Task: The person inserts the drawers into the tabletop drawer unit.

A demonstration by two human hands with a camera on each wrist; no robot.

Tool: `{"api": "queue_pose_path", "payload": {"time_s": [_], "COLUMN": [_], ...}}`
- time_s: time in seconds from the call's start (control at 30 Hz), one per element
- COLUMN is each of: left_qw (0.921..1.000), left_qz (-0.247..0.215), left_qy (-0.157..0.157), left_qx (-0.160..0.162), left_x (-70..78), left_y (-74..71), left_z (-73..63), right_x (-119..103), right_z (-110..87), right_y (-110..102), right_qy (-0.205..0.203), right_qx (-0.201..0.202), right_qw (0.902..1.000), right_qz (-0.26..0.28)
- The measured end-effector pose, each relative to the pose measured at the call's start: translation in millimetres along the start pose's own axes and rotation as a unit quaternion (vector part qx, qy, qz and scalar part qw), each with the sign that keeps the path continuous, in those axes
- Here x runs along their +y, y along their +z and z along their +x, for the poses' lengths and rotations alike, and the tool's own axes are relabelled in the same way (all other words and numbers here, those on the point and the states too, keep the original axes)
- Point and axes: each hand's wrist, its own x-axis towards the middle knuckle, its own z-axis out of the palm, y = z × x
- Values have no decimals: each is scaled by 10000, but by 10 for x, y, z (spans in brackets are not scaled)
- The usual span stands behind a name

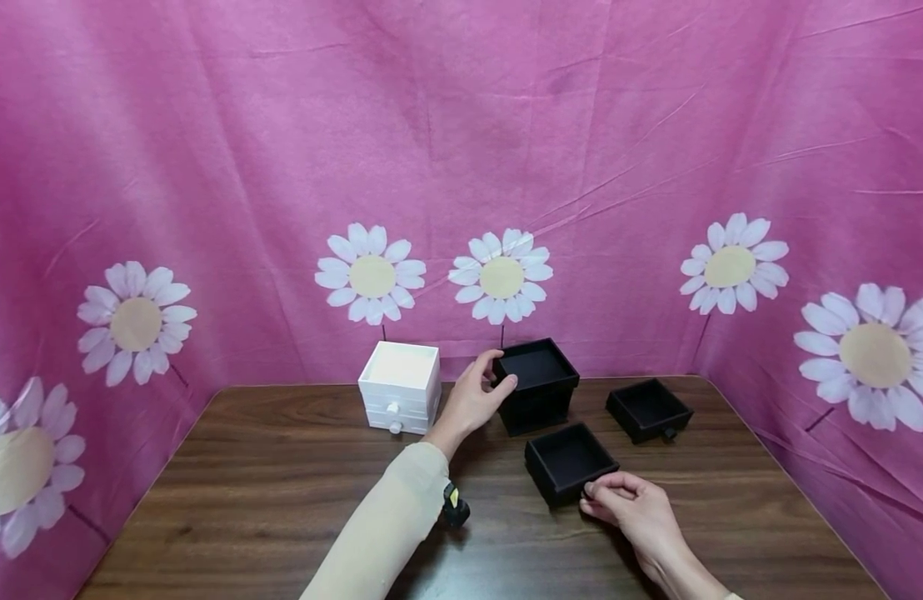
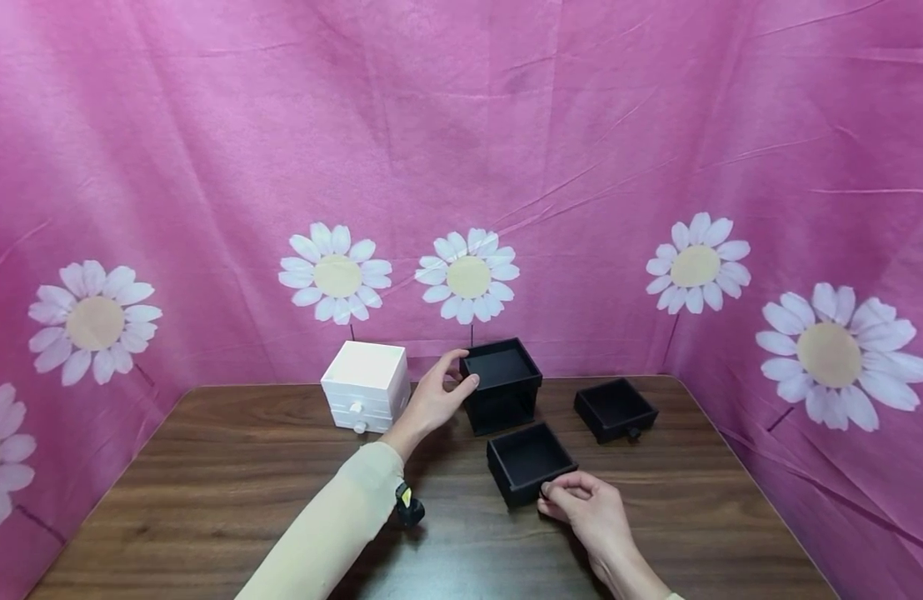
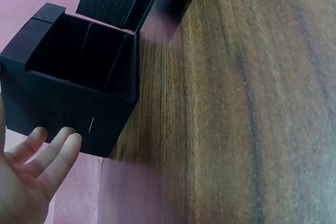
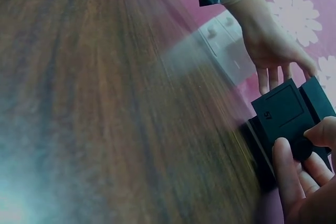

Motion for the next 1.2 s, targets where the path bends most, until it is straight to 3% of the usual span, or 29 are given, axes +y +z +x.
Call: {"api": "queue_pose_path", "payload": {"time_s": [0.5, 1.2], "left_qw": [9998, 9999], "left_qz": [-174, -145], "left_qy": [-14, 16], "left_qx": [56, 39], "left_x": [-37, 5], "left_y": [-19, 7], "left_z": [-15, 0], "right_x": [-19, -45], "right_z": [158, 368], "right_y": [108, 205], "right_qy": [-10, -9], "right_qx": [116, -21], "right_qw": [9999, 9998], "right_qz": [79, 208]}}
